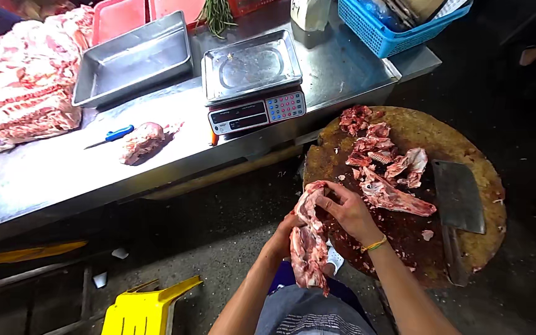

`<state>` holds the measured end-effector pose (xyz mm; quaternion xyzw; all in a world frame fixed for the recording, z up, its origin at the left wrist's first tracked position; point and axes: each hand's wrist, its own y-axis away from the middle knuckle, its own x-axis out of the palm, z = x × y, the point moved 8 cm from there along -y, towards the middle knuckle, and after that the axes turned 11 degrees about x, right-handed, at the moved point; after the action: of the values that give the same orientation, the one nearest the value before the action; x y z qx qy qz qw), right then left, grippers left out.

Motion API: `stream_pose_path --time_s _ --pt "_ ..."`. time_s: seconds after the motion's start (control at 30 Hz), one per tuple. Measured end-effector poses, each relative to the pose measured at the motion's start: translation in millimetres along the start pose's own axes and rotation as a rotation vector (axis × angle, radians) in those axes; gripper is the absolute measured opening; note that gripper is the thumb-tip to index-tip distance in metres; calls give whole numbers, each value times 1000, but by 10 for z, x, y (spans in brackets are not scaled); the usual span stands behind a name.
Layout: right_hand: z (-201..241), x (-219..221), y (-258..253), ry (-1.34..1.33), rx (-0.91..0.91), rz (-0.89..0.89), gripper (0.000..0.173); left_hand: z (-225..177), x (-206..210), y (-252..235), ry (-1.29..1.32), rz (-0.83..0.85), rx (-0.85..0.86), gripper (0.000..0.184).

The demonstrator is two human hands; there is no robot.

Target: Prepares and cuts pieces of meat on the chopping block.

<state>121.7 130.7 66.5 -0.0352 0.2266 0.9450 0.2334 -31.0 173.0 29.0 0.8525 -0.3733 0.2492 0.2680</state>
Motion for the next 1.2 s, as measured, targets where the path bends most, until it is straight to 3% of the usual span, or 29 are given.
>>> stream_pose_path --time_s 0.07,0.17,0.27,0.37,0.43,0.5,0.6,0.77,0.8,0.87,1.0,1.13,1.2 --pt "-41 -30 -17 -29 23 -12 47 19 -21 -46 106 -6 54 14" --pt "-207 -240 112 -99 26 -60 44 159 -89 -58 279 -1 73 32" --pt "-590 -870 441 65 55 -330 44 286 42 107 412 -35 -115 52" --pt "-1170 -1711 956 334 182 -680 38 320 35 220 344 -61 -136 67" --pt "-1530 -2119 1287 420 347 -807 37 341 -6 258 362 -69 -99 61" --pt "-1727 -2260 1518 438 432 -841 38 393 -36 270 400 -94 -105 71" --pt "-1528 -1881 1561 338 297 -658 38 471 -129 212 470 -77 -73 79" --pt "-631 -471 1331 -10 -34 -119 48 291 -260 144 316 -198 181 42" --pt "-475 -271 1297 -46 -87 -50 49 162 -184 160 279 -241 263 28" --pt "-253 -33 1217 -87 -127 40 49 34 -42 168 250 -261 312 22" --pt "-87 42 1033 -90 -92 109 55 13 87 186 55 -359 244 40" --pt "-13 -80 797 -45 -79 83 55 -38 218 184 -199 -389 228 90" --pt "-77 -96 665 -81 -31 164 57 -92 352 228 -307 -368 234 100"
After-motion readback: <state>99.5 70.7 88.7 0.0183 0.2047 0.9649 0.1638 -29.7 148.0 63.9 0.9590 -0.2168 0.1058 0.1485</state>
